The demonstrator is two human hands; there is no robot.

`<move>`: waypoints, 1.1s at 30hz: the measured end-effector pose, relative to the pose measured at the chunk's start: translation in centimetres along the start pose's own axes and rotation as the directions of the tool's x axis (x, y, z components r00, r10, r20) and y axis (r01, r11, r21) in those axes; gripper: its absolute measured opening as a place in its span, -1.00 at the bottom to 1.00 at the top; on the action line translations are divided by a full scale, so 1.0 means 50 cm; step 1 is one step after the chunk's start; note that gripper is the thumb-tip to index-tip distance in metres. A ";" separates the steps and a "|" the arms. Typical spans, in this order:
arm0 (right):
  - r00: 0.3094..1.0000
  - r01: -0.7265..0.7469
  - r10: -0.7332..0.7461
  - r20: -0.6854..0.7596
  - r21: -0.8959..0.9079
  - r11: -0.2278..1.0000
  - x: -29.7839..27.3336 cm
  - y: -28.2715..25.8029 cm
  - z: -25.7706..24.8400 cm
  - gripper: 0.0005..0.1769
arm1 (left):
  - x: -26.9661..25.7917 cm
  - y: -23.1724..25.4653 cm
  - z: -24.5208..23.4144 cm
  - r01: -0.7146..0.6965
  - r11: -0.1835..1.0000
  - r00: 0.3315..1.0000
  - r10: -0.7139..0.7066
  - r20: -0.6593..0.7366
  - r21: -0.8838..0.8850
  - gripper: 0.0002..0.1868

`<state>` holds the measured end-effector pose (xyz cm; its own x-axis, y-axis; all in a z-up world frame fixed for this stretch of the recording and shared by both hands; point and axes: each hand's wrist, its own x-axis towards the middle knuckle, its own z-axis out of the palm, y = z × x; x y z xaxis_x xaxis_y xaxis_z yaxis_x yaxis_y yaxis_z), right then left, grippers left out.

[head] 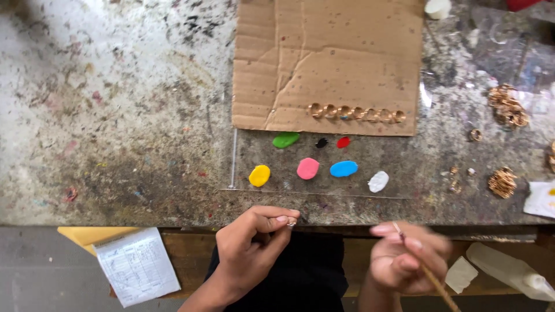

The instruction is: Painting small dots of color onto gold-colored rings using a fine-tipped brush at a jewelry workshop station.

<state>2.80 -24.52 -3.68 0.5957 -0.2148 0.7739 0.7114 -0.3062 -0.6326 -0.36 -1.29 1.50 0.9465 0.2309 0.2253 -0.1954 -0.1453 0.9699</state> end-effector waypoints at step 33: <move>0.842 -0.379 0.054 -0.537 -0.517 0.767 0.122 0.146 -0.356 -0.63 | -0.130 -0.165 0.071 -0.031 0.983 0.962 0.079 -0.261 0.180 -0.82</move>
<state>4.99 -44.60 -3.08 0.3399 -0.6956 0.6330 0.1272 -0.6328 -0.7638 -4.01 -5.01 -8.31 0.8283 0.4620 0.3171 -0.1756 -0.3234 0.9298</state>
